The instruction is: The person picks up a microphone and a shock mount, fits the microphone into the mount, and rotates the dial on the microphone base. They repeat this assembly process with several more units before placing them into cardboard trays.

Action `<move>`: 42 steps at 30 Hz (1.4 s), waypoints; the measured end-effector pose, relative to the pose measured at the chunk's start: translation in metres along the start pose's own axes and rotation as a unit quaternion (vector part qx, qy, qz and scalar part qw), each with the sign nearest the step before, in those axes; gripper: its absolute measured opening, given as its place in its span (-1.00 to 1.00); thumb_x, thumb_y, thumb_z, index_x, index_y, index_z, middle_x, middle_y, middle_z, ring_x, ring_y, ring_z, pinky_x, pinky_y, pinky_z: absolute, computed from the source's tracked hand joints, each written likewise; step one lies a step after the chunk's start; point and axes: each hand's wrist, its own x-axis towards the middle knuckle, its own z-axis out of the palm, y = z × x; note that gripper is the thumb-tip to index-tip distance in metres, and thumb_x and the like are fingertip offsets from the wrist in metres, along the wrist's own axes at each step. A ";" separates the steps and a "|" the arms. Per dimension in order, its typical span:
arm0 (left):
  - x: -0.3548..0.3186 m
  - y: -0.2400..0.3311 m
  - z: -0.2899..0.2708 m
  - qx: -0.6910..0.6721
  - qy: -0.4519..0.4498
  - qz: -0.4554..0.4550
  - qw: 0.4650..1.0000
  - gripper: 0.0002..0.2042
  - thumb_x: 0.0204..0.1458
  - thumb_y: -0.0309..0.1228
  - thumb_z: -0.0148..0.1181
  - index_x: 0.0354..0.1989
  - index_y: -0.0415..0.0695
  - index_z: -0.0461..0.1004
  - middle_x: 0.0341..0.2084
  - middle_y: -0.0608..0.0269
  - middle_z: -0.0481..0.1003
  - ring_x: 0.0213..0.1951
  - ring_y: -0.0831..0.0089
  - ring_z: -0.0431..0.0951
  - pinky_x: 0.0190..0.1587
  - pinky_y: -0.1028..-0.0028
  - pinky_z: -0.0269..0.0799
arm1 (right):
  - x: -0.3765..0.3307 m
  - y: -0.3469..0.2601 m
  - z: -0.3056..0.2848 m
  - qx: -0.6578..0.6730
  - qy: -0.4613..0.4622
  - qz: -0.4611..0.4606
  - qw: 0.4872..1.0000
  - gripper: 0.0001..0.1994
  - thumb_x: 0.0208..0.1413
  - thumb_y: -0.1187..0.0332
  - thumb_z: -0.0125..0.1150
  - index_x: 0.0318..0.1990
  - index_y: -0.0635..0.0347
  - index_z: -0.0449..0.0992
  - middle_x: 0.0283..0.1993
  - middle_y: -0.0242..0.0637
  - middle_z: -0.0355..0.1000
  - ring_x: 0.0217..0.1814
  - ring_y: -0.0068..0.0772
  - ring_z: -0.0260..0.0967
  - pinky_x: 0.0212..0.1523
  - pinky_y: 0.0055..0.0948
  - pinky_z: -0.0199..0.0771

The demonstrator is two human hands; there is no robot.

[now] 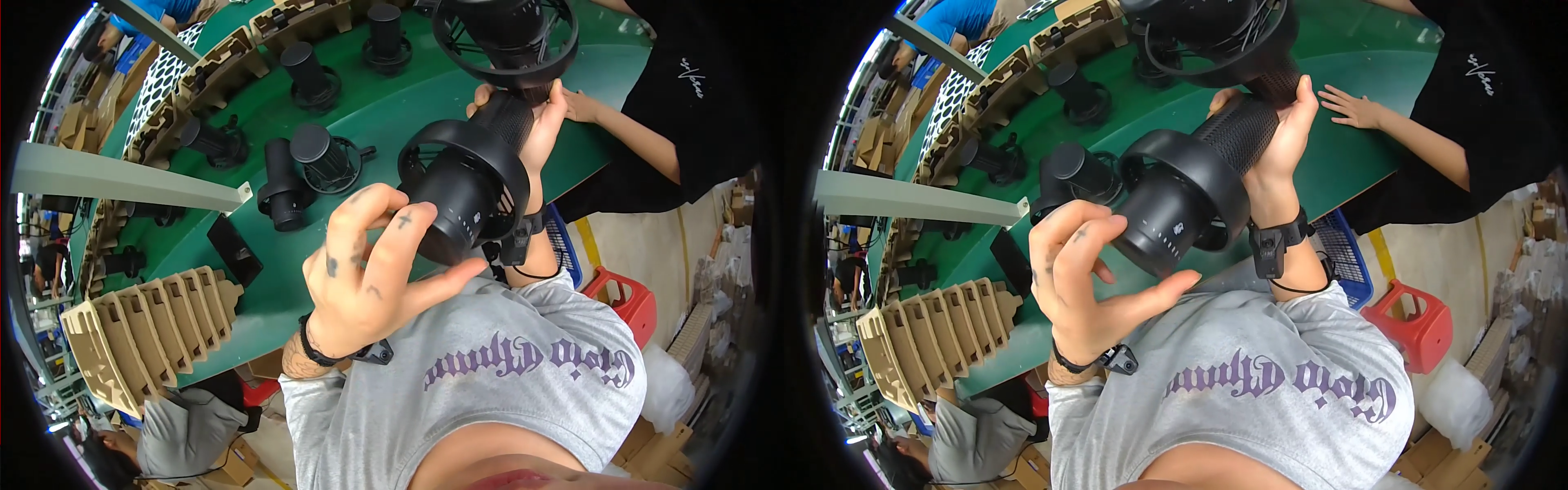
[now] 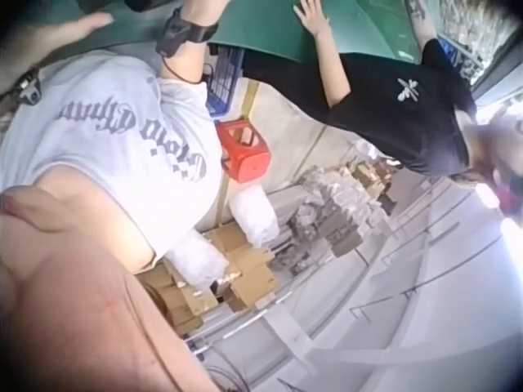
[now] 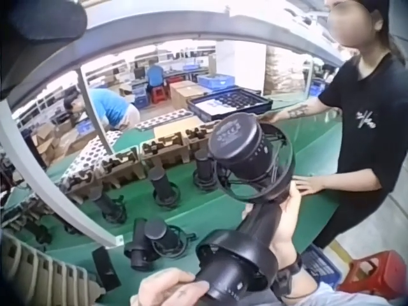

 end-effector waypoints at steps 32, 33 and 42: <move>0.009 0.036 -0.028 0.214 -0.184 0.379 0.881 -0.91 -0.13 -0.36 0.09 -0.41 0.14 0.44 -0.14 0.75 0.37 -0.14 0.54 0.39 -0.43 0.52 0.10 | -0.017 0.015 0.033 0.068 0.025 0.023 0.997 -0.42 0.34 -0.04 -0.52 0.01 0.23 0.39 -0.15 -0.22 0.48 -0.18 -0.33 0.45 -0.07 -0.14 0.56; 0.010 0.031 -0.028 0.217 -0.187 0.417 0.863 -0.89 -0.20 -0.40 0.06 -0.44 0.09 0.43 -0.15 0.66 0.38 -0.09 0.54 0.37 -0.40 0.50 0.11 | -0.017 0.019 0.031 0.069 0.025 0.025 0.997 -0.42 0.34 -0.04 -0.52 0.01 0.23 0.39 -0.15 -0.22 0.48 -0.18 -0.33 0.45 -0.07 -0.14 0.56; 0.040 0.040 -0.024 0.169 -0.279 0.603 0.728 -0.70 -0.54 -0.49 0.16 -0.46 -0.06 0.44 -0.26 0.37 0.43 -0.01 0.38 0.36 -0.49 0.46 0.06 | -0.026 0.022 0.040 0.112 0.036 0.101 0.988 -0.42 0.35 -0.04 -0.49 0.07 0.23 0.37 -0.11 -0.20 0.46 -0.15 -0.33 0.44 -0.02 -0.14 0.54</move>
